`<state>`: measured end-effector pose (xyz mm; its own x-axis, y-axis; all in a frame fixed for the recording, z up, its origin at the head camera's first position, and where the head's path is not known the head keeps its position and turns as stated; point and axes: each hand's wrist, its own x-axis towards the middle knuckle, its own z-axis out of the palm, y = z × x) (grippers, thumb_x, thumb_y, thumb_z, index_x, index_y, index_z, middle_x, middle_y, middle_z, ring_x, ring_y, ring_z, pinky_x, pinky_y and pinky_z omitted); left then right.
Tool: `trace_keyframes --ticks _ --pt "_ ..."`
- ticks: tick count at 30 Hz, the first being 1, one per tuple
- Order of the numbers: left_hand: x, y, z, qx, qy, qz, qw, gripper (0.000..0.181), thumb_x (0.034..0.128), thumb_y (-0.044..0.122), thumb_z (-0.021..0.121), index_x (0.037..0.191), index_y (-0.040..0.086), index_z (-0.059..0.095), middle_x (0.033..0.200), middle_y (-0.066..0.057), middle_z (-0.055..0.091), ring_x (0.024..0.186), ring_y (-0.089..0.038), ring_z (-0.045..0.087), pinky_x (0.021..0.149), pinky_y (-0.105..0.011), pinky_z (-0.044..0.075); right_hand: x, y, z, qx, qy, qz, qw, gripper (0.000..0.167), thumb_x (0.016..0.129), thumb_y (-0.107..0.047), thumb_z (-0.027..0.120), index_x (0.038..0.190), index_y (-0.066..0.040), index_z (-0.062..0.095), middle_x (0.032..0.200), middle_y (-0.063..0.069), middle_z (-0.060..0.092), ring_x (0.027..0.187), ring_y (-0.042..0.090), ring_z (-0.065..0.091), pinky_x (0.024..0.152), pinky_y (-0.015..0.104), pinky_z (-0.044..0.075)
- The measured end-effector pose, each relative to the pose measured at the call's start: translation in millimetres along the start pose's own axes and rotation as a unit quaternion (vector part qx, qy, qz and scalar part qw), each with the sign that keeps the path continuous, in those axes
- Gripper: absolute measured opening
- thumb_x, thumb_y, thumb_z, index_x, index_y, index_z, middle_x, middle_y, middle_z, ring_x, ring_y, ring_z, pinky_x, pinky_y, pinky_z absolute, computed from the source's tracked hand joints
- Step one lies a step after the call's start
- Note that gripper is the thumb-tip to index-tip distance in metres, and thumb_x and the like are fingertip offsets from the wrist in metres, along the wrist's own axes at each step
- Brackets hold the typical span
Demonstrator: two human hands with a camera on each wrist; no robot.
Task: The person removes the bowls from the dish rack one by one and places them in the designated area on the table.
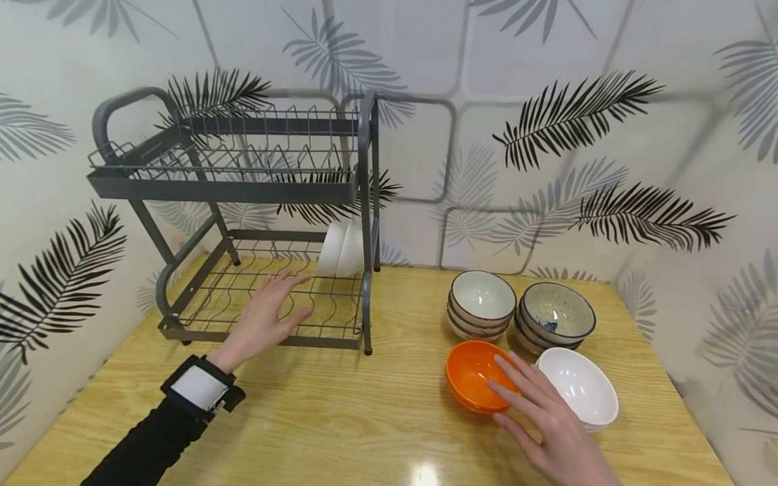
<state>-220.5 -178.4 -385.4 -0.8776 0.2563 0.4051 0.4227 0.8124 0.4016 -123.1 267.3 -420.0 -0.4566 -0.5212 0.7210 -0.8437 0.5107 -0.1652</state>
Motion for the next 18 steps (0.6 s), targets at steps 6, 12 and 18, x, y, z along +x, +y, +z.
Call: trace_keyframes --ticks 6,12,18 --pt "1.8 -6.2 0.4 -0.025 -0.004 -0.016 0.9996 0.059 0.0949 0.020 0.068 0.148 0.006 0.047 0.151 -0.019 0.051 0.151 -0.039 0.032 0.128 -0.056 0.014 0.5 -1 0 0.002 0.001 -0.006 1.0000 0.047 0.103 -0.041 0.053 0.125 -0.003 0.070 0.153 0.015 0.051 0.153 0.019 0.032 0.127 0.022 0.020" --pt "3.4 -11.4 1.7 -0.038 0.005 -0.019 0.9991 0.059 0.0936 0.017 0.069 0.147 0.003 0.048 0.150 -0.022 0.051 0.149 -0.042 0.033 0.127 -0.058 0.015 1.7 -2 0 0.001 0.002 -0.004 1.0000 0.047 0.103 -0.041 0.053 0.125 -0.003 0.070 0.153 0.014 0.051 0.153 0.019 0.032 0.127 0.022 0.021" --pt "5.3 -16.7 1.7 -0.059 0.011 -0.034 0.9976 0.058 0.0929 0.014 0.069 0.146 0.001 0.048 0.146 -0.024 0.054 0.147 -0.044 0.036 0.126 -0.059 0.017 3.3 -1 1 0.000 0.001 0.000 1.0000 0.049 0.103 -0.042 0.053 0.127 -0.002 0.068 0.153 0.013 0.051 0.153 0.018 0.033 0.127 0.020 0.021"
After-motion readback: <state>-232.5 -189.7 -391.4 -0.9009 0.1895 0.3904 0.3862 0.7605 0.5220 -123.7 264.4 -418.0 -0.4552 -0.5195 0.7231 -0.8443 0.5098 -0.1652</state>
